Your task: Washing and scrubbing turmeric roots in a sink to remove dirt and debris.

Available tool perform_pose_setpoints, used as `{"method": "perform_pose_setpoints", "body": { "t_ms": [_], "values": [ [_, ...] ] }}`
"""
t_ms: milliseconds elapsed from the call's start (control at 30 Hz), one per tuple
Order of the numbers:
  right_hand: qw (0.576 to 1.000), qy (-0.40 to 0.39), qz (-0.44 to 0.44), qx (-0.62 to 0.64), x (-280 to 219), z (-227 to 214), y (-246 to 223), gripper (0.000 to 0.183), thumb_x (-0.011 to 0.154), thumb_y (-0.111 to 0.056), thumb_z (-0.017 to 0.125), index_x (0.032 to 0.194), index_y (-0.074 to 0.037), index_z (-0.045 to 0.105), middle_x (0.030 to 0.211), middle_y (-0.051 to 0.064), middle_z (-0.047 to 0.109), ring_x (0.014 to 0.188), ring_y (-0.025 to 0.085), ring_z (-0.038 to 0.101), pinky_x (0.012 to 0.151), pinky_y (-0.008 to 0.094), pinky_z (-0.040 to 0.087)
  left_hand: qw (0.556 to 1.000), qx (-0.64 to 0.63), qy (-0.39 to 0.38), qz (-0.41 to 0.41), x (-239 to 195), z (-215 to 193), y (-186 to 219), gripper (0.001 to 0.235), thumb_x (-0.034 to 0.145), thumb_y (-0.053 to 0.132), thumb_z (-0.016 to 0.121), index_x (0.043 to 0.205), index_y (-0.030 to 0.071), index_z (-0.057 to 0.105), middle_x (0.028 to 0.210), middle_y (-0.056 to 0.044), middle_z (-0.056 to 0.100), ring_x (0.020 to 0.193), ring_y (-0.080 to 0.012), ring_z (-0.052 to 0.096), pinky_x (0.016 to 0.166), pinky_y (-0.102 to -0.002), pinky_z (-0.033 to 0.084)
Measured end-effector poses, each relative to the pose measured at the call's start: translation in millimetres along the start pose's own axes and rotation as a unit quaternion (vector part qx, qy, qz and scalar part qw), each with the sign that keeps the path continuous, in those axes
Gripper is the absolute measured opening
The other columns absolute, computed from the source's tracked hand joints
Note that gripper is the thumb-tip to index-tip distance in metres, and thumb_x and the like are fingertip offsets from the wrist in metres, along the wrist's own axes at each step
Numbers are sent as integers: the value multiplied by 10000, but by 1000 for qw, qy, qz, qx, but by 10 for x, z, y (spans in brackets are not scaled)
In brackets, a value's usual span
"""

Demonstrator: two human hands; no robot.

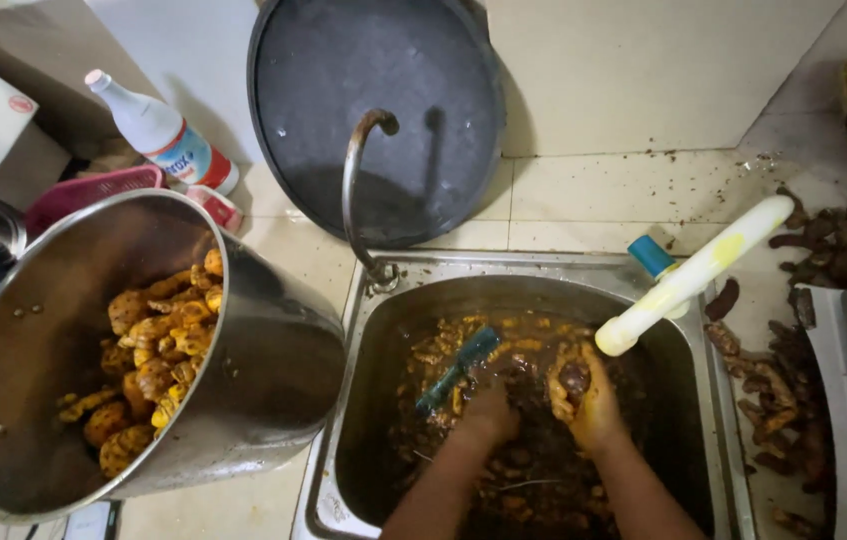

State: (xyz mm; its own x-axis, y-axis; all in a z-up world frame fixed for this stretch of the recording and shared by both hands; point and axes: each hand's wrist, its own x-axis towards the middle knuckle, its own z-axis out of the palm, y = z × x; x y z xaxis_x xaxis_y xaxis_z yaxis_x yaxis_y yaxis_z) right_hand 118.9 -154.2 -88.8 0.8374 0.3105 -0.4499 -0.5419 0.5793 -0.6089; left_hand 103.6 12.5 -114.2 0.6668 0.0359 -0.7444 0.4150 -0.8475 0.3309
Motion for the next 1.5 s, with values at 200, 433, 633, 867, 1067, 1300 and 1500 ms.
{"method": "perform_pose_setpoints", "body": {
  "t_ms": [200,433,633,867,1067,1300,1500],
  "values": [
    [993,104,20,-60,333,-377,303,571,1086,-615,355,835,-123,504,451,81,344,277,148,164,282,286,151,922,-267,175,220,-777,-609,355,401,850,426,611,1196,231,668,1241,14,728,1147,-180,670,947,-324,483],
    [980,116,-150,-65,491,-1037,770,538,920,-68,551,1457,-93,549,787,-75,520,596,17,400,482,143,337,946,-51,196,253,-671,-139,862,695,925,579,596,1312,23,446,1432,-337,400,1318,-539,347,1091,-599,339],
    [980,190,-41,-45,204,-96,154,320,1107,-370,498,1258,-141,662,953,-12,643,821,48,589,601,98,447,963,-92,200,157,-346,-460,882,533,962,468,518,1283,43,505,1284,-277,564,1208,-526,592,1017,-594,526],
    [974,212,-19,-76,450,-435,410,452,1048,-448,429,1038,-27,591,550,193,482,386,232,307,314,303,250,941,-187,196,201,-650,-533,793,536,884,426,541,1290,90,633,1271,-295,625,1167,-495,628,991,-577,537],
    [967,248,-53,-26,65,116,149,275,1032,-390,589,1123,-151,689,867,27,638,700,150,511,623,268,467,952,-81,230,185,-222,-217,1029,523,900,405,549,1315,92,609,1343,-279,571,1199,-511,615,988,-571,535],
    [958,274,-73,-33,509,-537,466,292,1008,-336,554,845,-100,606,677,71,461,532,244,455,384,319,340,968,-79,179,159,-207,-556,1014,475,907,493,505,1184,145,671,1132,-141,723,1042,-406,718,868,-524,599],
    [964,250,-79,-41,372,-613,522,292,1072,-340,448,881,-156,570,682,28,501,502,144,428,383,261,300,956,-17,215,200,-548,-580,1159,596,833,300,643,1371,44,609,1445,-202,477,1146,-546,623,968,-589,575]
  ]
}}
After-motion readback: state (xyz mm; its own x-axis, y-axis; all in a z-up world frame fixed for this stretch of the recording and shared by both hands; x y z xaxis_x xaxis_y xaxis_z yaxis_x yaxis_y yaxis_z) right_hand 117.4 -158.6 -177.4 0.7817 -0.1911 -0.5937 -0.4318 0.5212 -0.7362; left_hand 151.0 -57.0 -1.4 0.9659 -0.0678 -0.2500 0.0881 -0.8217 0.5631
